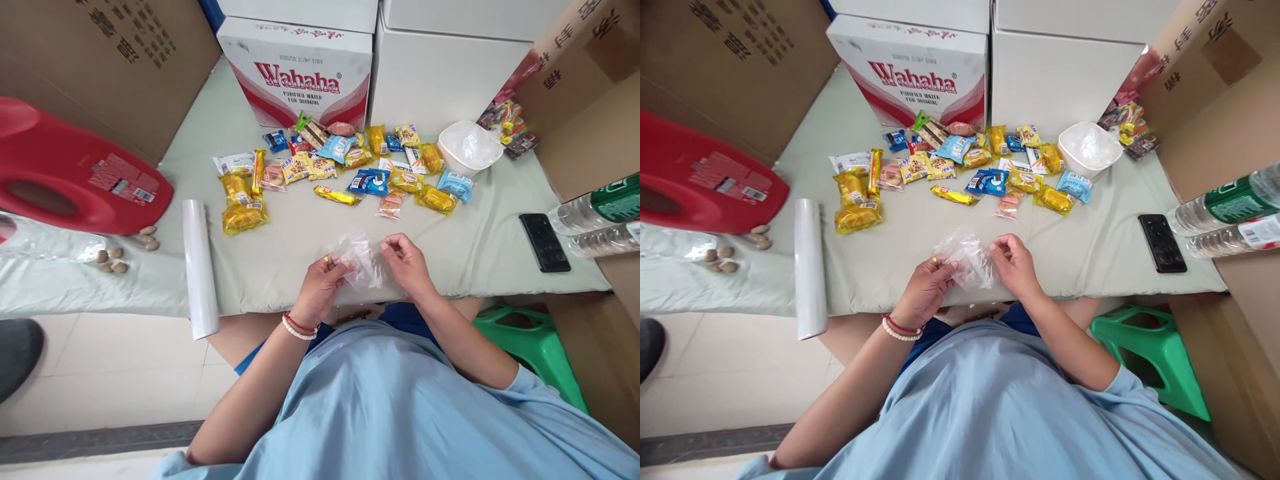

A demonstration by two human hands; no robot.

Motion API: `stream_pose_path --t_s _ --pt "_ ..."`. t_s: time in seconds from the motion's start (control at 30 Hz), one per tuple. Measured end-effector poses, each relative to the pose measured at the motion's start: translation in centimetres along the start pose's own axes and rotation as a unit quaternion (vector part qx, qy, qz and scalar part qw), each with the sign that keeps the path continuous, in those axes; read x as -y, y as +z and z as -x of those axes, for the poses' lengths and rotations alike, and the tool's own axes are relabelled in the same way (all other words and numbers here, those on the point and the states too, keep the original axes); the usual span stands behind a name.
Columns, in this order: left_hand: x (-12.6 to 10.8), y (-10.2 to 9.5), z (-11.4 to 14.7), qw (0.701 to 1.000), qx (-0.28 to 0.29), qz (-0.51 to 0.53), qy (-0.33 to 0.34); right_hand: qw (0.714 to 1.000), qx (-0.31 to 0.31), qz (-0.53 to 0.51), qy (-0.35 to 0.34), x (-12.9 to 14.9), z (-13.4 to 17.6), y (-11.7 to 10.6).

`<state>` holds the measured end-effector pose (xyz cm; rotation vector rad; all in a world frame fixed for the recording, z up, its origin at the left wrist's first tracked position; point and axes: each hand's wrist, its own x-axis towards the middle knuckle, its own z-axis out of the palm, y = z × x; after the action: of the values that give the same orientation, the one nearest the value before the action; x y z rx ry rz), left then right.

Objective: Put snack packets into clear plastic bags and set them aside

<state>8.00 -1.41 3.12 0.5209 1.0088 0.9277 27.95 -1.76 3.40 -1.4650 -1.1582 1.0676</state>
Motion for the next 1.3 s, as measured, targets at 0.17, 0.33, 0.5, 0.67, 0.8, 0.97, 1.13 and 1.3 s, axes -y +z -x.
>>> stream_pose_path --t_s 0.17,0.33,0.5,0.67,0.8,0.97,1.13,1.3 --pt "0.0 0.5 0.2 1.0 -0.007 -0.003 0.024 0.991 0.056 0.106 -0.06 0.1 0.3 0.7" --pt "-0.1 -0.1 -0.1 0.998 -0.048 0.03 0.028 0.998 0.035 0.026 -0.039 -0.1 -0.4 1.6" --pt "-0.4 -1.0 -0.9 0.988 -0.105 0.039 0.106 0.99 0.015 -0.118 0.077 -0.1 -1.1 1.0" --pt "-0.9 -1.6 -1.6 0.98 -0.139 -0.058 0.133 0.991 0.009 -0.099 0.086 -0.3 -1.4 0.3" --pt "-1.5 -2.3 -1.9 0.962 -0.184 -0.12 0.162 0.991 -0.004 -0.114 0.071 -0.3 -1.4 -0.1" --pt "-1.4 -1.6 -1.0 0.952 -0.162 -0.178 0.189 0.956 0.034 -0.262 0.127 0.9 -0.9 -0.1" --pt "-0.2 1.1 -0.1 0.984 -0.038 -0.168 0.045 0.913 0.09 -0.36 0.169 1.7 -0.4 0.9" --pt "-0.2 1.1 -0.6 1.0 0.005 0.007 0.014 0.893 0.101 -0.402 0.176 1.4 -0.9 0.9"
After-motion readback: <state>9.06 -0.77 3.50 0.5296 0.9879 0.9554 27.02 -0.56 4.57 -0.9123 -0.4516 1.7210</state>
